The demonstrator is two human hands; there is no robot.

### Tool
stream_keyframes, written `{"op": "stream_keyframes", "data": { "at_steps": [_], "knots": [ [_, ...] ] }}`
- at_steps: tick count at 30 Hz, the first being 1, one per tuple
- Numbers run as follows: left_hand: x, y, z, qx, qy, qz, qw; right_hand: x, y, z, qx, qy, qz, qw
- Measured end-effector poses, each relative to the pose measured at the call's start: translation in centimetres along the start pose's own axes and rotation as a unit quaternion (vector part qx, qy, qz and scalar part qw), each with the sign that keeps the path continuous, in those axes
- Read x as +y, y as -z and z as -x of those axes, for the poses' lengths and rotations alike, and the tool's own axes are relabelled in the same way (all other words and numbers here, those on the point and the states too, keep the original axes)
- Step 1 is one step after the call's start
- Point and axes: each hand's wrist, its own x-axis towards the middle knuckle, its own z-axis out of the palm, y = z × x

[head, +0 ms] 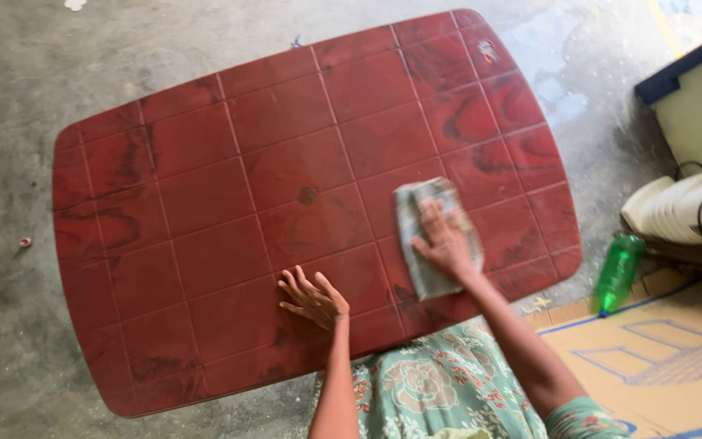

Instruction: The person wipes the surface of a red tiled table using a cloth. They move the cloth back and forth across the table, covering different sections systematically.

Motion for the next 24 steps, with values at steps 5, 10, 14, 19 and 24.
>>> {"op": "stream_keyframes", "data": {
  "at_steps": [5,10,14,19,24],
  "knots": [
    [-0.8,-0.2,0.1,-0.013,-0.024,-0.002,1.000,11.5,5.3,4.0,0.091,-0.132,0.100,0.982],
    [-3.6,2.9,-0.1,-0.079,-0.032,0.099,0.991,14.1,7.6,10.0,0.074,-0.201,0.119,0.970],
    [-7.8,8.2,2.7,-0.064,-0.039,0.072,0.995,10.6,4.9,11.6,0.058,-0.156,0.121,0.979],
    [-10.7,9.9,4.7,-0.066,-0.080,0.084,0.991,0.3,0.0,9.8,0.029,-0.035,0.061,0.997],
    [-10.6,9.0,4.6,-0.076,-0.029,0.136,0.987,-12.9,-3.2,8.1,-0.146,0.078,0.033,0.986]
  ]
}}
